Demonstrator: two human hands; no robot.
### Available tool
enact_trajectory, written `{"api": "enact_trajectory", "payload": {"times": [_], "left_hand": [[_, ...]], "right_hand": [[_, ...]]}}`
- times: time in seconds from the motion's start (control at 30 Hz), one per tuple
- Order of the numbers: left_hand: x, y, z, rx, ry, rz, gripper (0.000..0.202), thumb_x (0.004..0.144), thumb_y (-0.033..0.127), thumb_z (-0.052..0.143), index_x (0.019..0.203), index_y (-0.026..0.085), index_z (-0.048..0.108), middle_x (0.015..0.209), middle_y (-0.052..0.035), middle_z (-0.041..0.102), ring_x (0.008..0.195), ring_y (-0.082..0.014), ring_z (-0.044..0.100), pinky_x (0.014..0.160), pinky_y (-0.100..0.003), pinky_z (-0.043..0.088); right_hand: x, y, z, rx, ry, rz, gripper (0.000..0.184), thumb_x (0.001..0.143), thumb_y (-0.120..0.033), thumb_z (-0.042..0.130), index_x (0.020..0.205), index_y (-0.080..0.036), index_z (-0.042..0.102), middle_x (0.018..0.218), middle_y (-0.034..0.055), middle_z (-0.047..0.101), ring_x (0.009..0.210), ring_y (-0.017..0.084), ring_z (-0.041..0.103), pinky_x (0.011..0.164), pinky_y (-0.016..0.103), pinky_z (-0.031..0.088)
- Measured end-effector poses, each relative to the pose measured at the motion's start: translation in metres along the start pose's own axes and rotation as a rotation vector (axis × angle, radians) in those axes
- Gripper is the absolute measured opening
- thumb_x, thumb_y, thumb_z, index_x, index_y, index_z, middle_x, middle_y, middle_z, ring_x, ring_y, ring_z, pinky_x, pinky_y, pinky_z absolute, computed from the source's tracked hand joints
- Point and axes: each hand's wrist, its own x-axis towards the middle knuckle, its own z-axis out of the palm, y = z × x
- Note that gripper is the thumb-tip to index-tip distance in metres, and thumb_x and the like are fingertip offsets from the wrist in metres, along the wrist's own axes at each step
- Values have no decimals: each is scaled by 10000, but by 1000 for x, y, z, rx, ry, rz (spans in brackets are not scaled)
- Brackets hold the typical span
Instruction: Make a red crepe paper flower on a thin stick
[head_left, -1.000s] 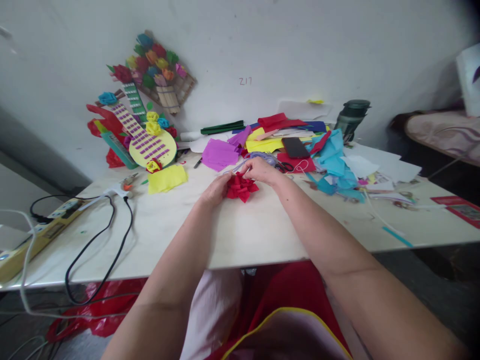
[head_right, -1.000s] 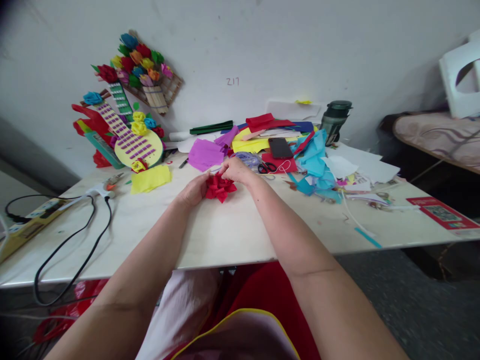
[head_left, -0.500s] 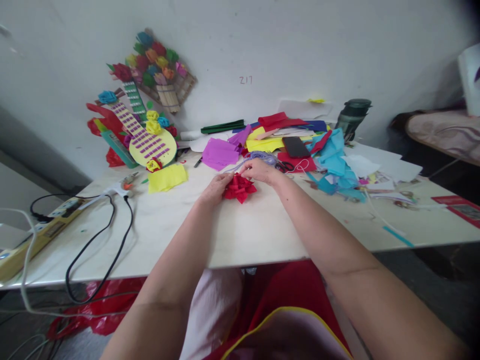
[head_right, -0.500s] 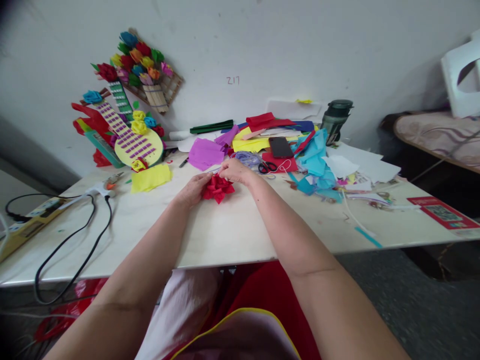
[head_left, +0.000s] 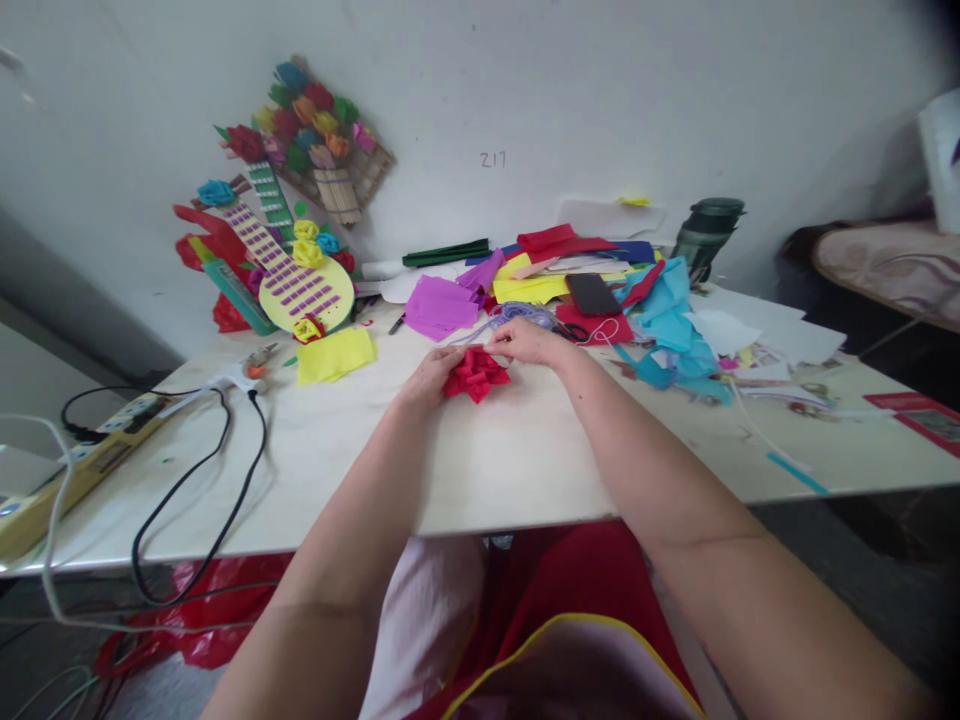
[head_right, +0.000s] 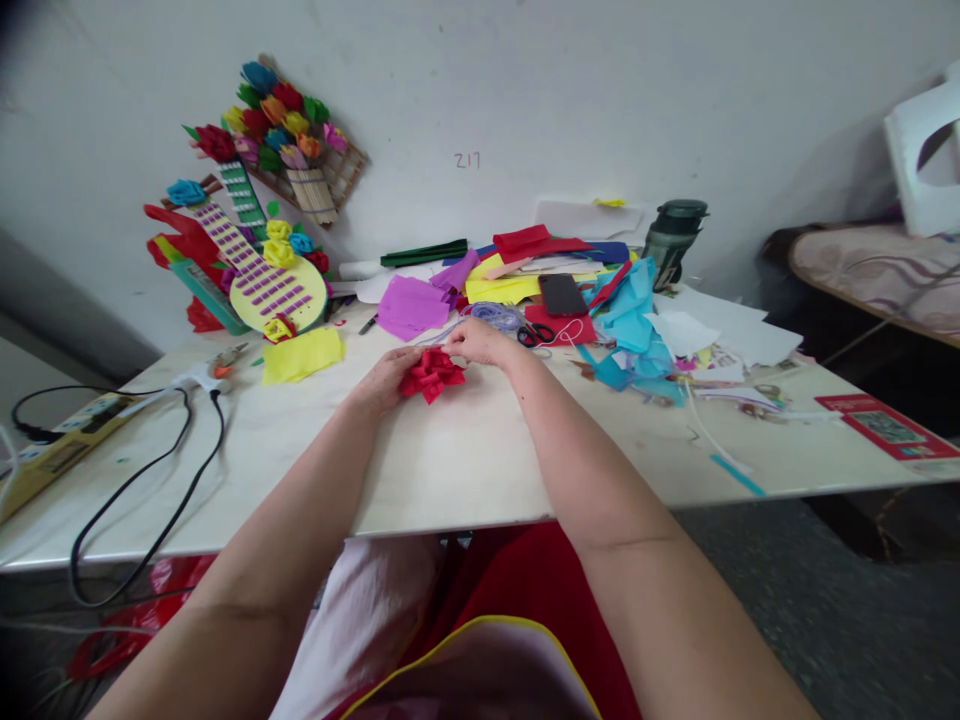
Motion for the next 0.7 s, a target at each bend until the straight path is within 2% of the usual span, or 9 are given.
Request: {"api": "enact_trajectory", "payload": {"times": [0.13, 0.3, 0.4, 0.57, 0.7], "left_hand": [[-2, 3, 2, -13, 6, -2, 231, 684, 235, 692, 856, 84, 663, 731, -74, 670, 687, -141, 631, 686, -238, 477], [-1, 3, 1, -17, 85, -22, 117, 715, 205, 639, 725, 88, 627, 631, -46, 623, 553, -113, 574, 572, -220, 453], [1, 3, 1, -39, 136, -50, 117, 731, 216, 616, 743, 100, 617, 649, -47, 632, 561, -127, 585, 563, -234, 464], [0, 6, 6, -88, 134, -101, 197, 755, 306, 624, 763, 111, 604, 672, -61, 648, 587, -146, 612, 576, -243, 490], [-1, 6, 6, -69, 116, -87, 176, 754, 278, 631, 757, 103, 612, 666, -67, 652, 580, -145, 613, 567, -240, 494]], "right_hand": [[1, 3, -1, -7, -1, -31, 221, 745, -301, 548, 664, -132, 664, 553, -25, 542, 527, 77, 427, 567, 223, 335], [4, 5, 3, 45, 54, -29, 169, 722, -249, 578, 691, -126, 690, 616, -9, 600, 578, 84, 462, 583, 217, 358], [5, 6, 5, 72, 77, -26, 147, 714, -225, 589, 700, -136, 704, 632, -6, 626, 612, 94, 504, 605, 220, 386], [6, 5, 7, 135, 95, -7, 119, 691, -184, 615, 718, -137, 721, 627, -6, 644, 606, 97, 538, 621, 225, 426], [6, 4, 9, 223, 88, 22, 102, 684, -141, 618, 703, -127, 717, 566, -14, 610, 542, 84, 517, 574, 219, 435]]}}
